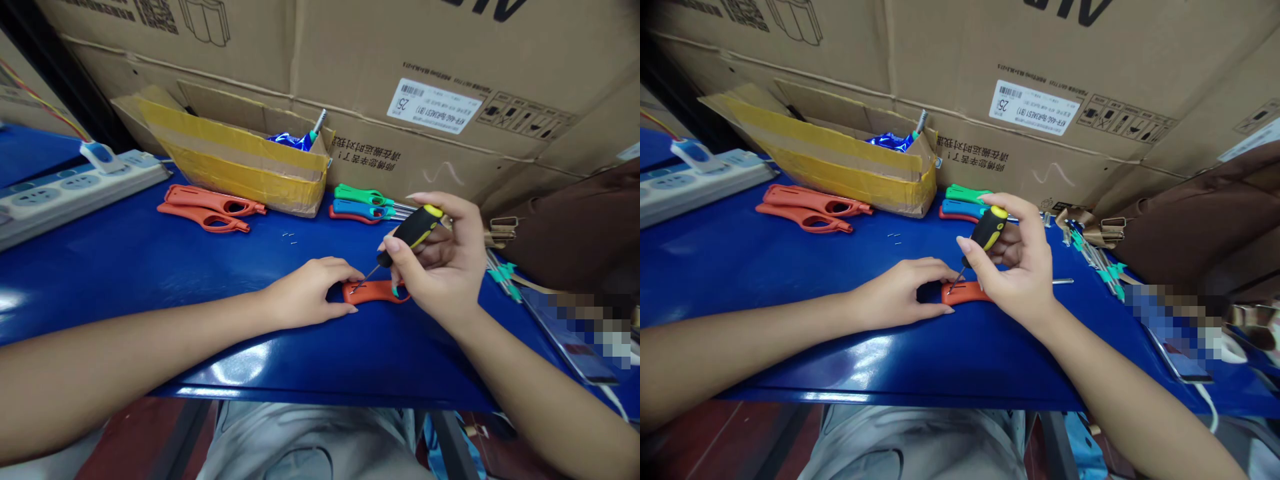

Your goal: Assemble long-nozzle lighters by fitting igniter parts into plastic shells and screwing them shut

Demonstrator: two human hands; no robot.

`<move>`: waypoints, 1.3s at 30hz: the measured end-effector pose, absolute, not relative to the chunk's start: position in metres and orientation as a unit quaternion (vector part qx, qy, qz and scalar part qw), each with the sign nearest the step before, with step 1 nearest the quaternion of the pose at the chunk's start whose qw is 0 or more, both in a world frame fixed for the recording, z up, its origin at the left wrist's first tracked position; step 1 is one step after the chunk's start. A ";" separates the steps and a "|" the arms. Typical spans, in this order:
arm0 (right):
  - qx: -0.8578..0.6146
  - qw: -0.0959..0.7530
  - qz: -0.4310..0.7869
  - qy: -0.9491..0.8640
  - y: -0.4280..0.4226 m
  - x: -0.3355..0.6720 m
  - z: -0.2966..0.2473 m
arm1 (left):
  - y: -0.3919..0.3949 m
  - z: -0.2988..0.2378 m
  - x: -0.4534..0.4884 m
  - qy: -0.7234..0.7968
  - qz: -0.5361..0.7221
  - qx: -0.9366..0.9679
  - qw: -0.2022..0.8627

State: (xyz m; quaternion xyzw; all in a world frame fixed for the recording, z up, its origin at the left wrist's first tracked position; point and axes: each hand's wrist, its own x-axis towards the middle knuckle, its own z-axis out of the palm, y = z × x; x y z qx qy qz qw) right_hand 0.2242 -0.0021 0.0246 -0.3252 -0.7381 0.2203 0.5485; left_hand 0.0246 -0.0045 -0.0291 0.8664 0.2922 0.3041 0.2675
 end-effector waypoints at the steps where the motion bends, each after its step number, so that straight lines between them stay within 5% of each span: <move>1: -0.327 0.547 0.221 -0.738 -0.003 0.224 0.025 | -0.005 -0.029 0.025 0.292 0.303 0.867 0.268; 25: -0.297 0.540 0.193 -0.763 -0.002 0.224 0.016 | -0.004 -0.028 0.024 0.291 0.296 0.869 0.270; 34: -0.245 0.457 0.164 -0.839 0.000 0.239 0.025 | -0.005 -0.026 0.025 0.283 0.300 0.871 0.267; 39: -0.187 0.478 -0.007 -0.858 0.009 0.245 0.029 | -0.006 -0.025 0.025 0.267 0.300 0.876 0.267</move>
